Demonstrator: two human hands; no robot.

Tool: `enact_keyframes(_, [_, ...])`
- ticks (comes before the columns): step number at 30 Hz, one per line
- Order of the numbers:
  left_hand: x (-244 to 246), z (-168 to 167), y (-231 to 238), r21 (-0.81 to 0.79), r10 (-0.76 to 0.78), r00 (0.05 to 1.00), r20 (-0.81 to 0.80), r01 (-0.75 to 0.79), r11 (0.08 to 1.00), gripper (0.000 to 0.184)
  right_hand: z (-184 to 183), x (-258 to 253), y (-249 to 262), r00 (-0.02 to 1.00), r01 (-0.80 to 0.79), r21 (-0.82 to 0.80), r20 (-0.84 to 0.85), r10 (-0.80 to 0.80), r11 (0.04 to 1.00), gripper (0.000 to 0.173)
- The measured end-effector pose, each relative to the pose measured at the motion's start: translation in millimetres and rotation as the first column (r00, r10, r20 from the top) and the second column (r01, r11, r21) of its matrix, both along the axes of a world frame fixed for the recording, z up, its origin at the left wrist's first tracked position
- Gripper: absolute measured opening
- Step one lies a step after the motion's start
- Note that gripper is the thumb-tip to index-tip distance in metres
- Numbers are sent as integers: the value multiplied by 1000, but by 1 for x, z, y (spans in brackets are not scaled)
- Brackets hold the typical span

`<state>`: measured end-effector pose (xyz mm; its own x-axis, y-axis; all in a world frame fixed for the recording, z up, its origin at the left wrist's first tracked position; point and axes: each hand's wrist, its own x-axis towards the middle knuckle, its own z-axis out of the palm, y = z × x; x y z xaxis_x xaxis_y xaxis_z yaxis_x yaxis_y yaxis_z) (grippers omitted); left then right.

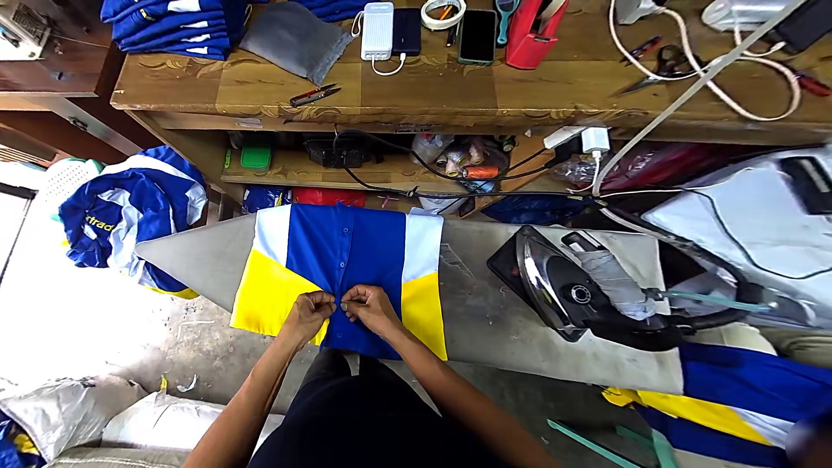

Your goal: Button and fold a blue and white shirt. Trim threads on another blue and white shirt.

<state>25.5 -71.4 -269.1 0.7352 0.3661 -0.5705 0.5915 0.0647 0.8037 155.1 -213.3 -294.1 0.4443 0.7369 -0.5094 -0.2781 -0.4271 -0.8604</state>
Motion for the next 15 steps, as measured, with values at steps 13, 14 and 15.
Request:
enact_keyframes(13, [-5,-19,-27,530,-80,977,197,-37,847,12,-7,-1,2,996,80,76,-33,-77,994,7])
enact_keyframes(14, [-6,-20,-27,515,-75,974,212,-46,856,12,-8,-3,3,994,103,76,-30,-101,992,8])
enact_keyframes(15, [-7,-21,-27,508,-73,972,223,-52,860,11,-7,-4,4,993,119,78,-23,-118,990,12])
